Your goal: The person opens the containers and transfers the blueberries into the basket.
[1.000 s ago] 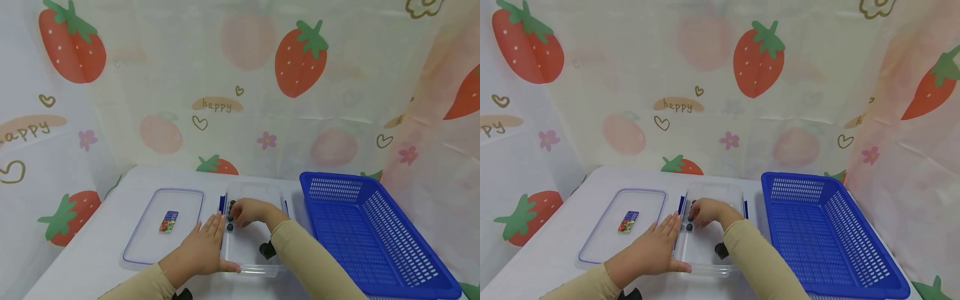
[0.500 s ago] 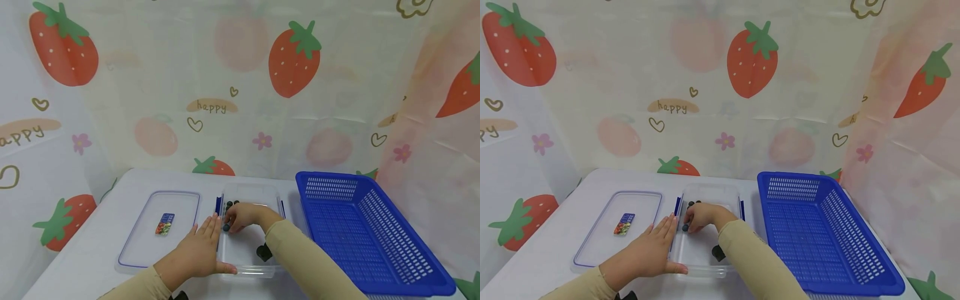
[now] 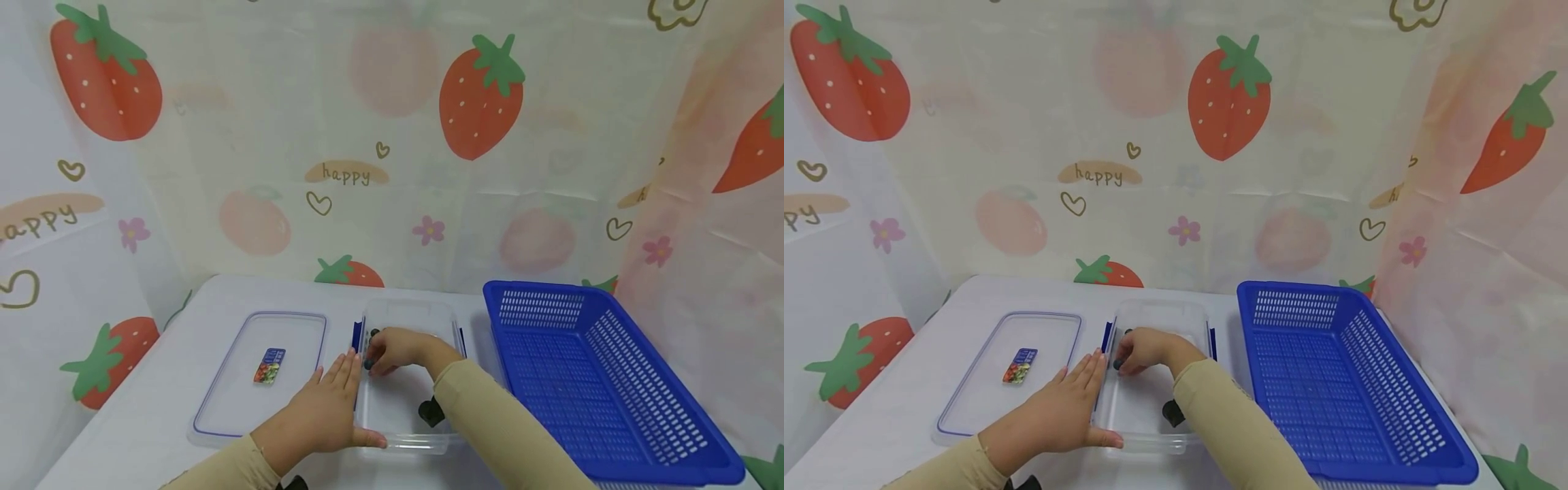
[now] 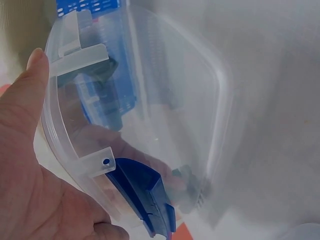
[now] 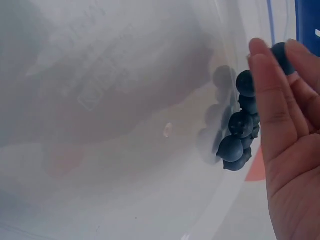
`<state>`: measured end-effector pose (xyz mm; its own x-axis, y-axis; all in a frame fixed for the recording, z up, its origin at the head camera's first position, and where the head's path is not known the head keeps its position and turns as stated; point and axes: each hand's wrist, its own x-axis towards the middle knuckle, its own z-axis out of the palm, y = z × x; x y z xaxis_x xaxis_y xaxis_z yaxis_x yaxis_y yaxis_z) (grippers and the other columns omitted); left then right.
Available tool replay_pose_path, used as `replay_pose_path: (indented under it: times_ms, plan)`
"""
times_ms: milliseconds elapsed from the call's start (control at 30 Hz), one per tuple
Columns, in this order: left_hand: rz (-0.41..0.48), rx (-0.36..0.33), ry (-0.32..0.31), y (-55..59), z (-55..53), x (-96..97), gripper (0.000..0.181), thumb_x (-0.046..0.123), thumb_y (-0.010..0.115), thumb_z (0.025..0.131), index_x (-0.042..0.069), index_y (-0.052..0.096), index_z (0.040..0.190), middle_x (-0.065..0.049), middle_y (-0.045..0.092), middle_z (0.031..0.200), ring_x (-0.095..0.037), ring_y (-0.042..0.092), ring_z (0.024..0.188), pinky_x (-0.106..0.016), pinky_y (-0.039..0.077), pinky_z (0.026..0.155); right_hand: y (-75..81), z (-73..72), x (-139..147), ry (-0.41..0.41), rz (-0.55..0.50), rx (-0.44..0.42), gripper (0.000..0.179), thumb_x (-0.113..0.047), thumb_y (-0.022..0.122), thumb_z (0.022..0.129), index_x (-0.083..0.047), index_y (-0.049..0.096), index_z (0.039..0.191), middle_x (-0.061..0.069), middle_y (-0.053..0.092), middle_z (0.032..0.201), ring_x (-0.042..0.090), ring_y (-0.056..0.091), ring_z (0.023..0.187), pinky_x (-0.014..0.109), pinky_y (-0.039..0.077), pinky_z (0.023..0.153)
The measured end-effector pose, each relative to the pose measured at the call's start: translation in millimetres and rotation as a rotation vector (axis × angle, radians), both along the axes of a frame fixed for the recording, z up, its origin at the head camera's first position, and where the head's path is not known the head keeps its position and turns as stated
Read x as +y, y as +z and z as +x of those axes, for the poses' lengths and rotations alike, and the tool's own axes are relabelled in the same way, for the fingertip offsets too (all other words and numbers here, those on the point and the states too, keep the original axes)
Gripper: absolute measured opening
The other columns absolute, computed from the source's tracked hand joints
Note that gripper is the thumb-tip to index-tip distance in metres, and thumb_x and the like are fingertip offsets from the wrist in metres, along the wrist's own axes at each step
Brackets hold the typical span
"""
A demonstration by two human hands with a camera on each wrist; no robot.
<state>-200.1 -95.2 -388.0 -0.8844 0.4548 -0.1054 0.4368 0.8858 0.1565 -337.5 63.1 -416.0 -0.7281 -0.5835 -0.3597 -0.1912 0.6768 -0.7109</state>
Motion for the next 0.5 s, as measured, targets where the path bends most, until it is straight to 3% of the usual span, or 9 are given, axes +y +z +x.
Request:
replay_pose_path:
  times_ms: [200, 500]
  plan:
    - [-0.005, 0.003, 0.002, 1.2, 0.4, 0.1, 0.121, 0.084, 0.042, 0.064, -0.006, 0.018, 0.143, -0.022, 0.013, 0.149, -0.035, 0.015, 0.137, -0.057, 0.022, 0.104, 5.6, 0.4, -0.8, -0.006, -0.082, -0.02, 0.006, -0.002, 0.065, 0.083, -0.004, 0.063, 0.088, 0.004, 0.066, 0.08, 0.015, 0.064, 0.073, 0.026, 0.054, 0.068]
    - [0.005, 0.009, 0.008, 1.4, 2.3, 1.0, 0.12, 0.082, 0.044, 0.065, -0.007, 0.02, 0.142, -0.022, 0.016, 0.149, -0.035, 0.018, 0.136, -0.056, 0.023, 0.103, 8.6, -0.5, -0.9, -0.047, -0.098, 0.008, 0.012, -0.001, 0.069, 0.078, -0.004, 0.064, 0.088, 0.008, 0.064, 0.08, 0.017, 0.062, 0.073, 0.029, 0.054, 0.069]
